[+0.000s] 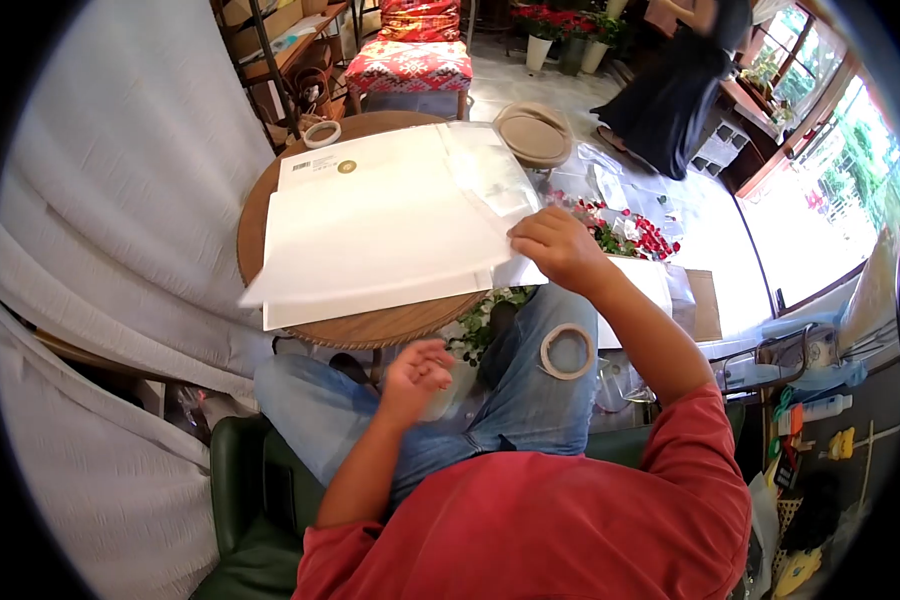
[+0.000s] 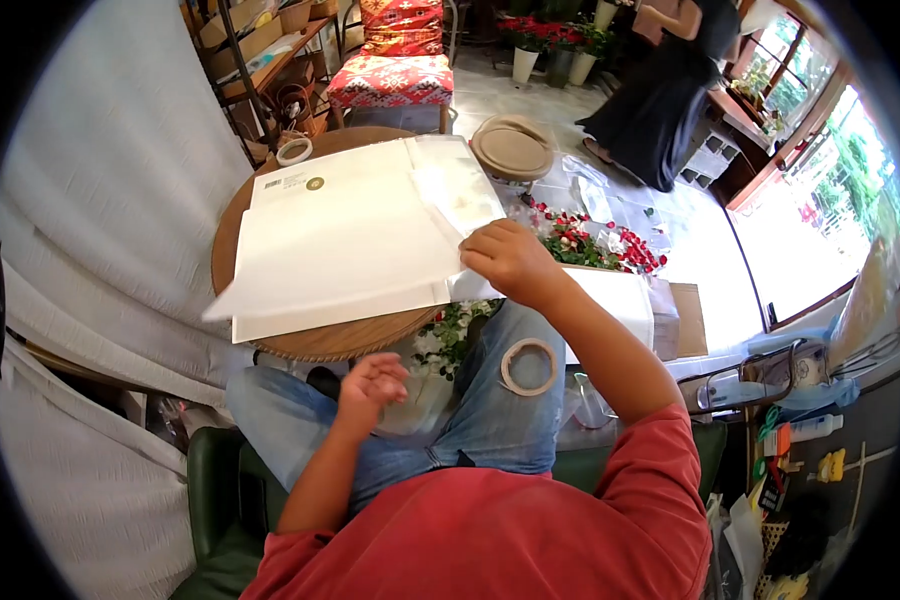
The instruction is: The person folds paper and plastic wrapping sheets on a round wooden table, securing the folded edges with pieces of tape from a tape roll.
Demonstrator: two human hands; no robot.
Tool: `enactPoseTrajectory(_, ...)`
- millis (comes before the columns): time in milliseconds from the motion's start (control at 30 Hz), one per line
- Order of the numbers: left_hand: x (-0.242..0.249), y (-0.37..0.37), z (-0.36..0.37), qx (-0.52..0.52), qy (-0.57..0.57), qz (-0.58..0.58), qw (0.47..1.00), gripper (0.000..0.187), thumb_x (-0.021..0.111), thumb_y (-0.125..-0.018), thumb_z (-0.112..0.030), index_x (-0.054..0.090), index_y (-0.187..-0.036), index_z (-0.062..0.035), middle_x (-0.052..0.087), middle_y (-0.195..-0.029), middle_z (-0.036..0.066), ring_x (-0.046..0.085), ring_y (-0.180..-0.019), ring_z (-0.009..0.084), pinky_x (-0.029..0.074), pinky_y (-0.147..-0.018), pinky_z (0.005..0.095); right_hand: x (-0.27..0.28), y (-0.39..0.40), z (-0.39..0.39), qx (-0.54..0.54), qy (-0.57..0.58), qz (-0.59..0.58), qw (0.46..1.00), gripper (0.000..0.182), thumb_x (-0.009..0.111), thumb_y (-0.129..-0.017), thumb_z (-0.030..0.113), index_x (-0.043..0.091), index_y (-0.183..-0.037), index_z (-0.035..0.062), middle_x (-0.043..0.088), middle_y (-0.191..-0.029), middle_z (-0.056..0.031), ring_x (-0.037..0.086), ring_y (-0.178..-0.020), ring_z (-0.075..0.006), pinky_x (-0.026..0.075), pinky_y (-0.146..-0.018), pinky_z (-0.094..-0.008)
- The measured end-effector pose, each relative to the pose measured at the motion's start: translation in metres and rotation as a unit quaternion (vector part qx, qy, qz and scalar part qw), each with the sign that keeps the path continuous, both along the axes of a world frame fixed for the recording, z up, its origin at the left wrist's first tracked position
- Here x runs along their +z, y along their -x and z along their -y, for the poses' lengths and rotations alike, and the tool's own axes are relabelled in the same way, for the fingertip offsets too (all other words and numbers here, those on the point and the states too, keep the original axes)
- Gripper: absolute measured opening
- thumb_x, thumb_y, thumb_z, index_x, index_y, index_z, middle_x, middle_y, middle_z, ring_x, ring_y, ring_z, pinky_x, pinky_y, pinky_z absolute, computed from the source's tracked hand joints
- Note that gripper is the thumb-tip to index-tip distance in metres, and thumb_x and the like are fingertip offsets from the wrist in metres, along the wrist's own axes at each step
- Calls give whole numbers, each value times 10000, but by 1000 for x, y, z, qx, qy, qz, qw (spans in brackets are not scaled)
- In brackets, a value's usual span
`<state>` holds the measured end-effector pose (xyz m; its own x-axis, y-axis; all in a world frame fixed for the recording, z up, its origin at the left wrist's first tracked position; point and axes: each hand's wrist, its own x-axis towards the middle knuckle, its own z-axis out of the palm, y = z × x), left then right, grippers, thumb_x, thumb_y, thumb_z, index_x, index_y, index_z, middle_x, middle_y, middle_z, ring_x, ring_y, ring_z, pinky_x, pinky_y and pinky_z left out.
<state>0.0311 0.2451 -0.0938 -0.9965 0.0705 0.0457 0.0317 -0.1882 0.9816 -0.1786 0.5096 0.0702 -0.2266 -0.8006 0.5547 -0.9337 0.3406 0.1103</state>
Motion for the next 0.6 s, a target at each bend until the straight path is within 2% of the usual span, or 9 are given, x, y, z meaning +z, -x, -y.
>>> enactPoseTrajectory(33,8,4,5,35,-174,15,984,488,692,-1024,-265,582,-1396,31,744,-1138,195,743,-911,248,609,-739,372,2,-6,-2,3,6,-18,1000,140,685,-822,42,718,-957,54,749,-1030,-56,713,-1004,-262,562,-904,-392)
enactPoseTrajectory(167,10,6,30,120,-347,95,926,486,495,-1129,-406,608,-1318,27,756,-1109,198,730,-830,217,588,-670,332,-6,-29,-30,-49,40,-32,997,152,709,-803,33,732,-950,65,763,-1098,-53,709,-1078,-254,530,-997,-420)
enactPoseTrajectory(267,3,2,41,162,-322,100,927,438,550,-1122,-354,571,-1316,39,760,-1045,238,721,-684,228,567,-552,330,-30,-43,-66,-117,89,-39,988,203,750,-781,11,774,-966,90,767,-1191,-62,690,-1182,-277,487,-1076,-443)
enactPoseTrajectory(333,17,3,30,226,-290,141,919,323,615,-1094,-276,597,-1221,20,761,-922,191,675,-569,203,531,-492,318,-51,-59,-83,-279,227,-15,933,267,807,-784,15,812,-1039,93,747,-1257,-83,642,-1262,-303,455,-1114,-437)
enactPoseTrajectory(467,34,5,10,243,-216,155,933,232,694,-1037,-153,625,-1169,24,754,-904,180,670,-580,185,529,-501,303,-134,-79,-87,-512,482,192,685,730,875,-918,261,522,-1521,50,677,-1278,-172,628,-1247,-316,483,-1084,-427)
enactPoseTrajectory(500,40,7,2,241,-203,162,935,243,683,-1041,-151,617,-1192,28,755,-914,188,676,-585,186,530,-503,301,-137,-85,-91,-360,629,494,481,835,811,-971,444,412,-1555,0,658,-1286,-219,689,-1102,-310,554,-949,-417)
enactPoseTrajectory(533,45,9,-6,239,-189,169,937,256,672,-1046,-149,610,-1215,32,756,-924,197,681,-591,188,531,-505,299,-116,-99,-81,-220,664,623,351,875,743,-990,561,401,-1518,-47,670,-1272,-231,725,-957,-308,584,-806,-398)
enactPoseTrajectory(567,50,11,-12,225,-183,171,942,256,672,-1046,-149,610,-1215,32,756,-924,197,681,-591,188,531,-505,299,-117,-98,-77,-210,652,660,309,903,700,-998,611,390,-1504,-70,677,-1272,-244,736,-936,-319,592,-775,-386)
enactPoseTrajectory(600,53,13,-18,237,-173,183,938,271,662,-1049,-142,598,-1243,37,758,-935,205,687,-594,192,533,-507,297,-121,-95,-75,-213,632,670,327,838,744,-990,553,474,-1442,-99,699,-1235,-246,743,-935,-297,596,-760,-376)
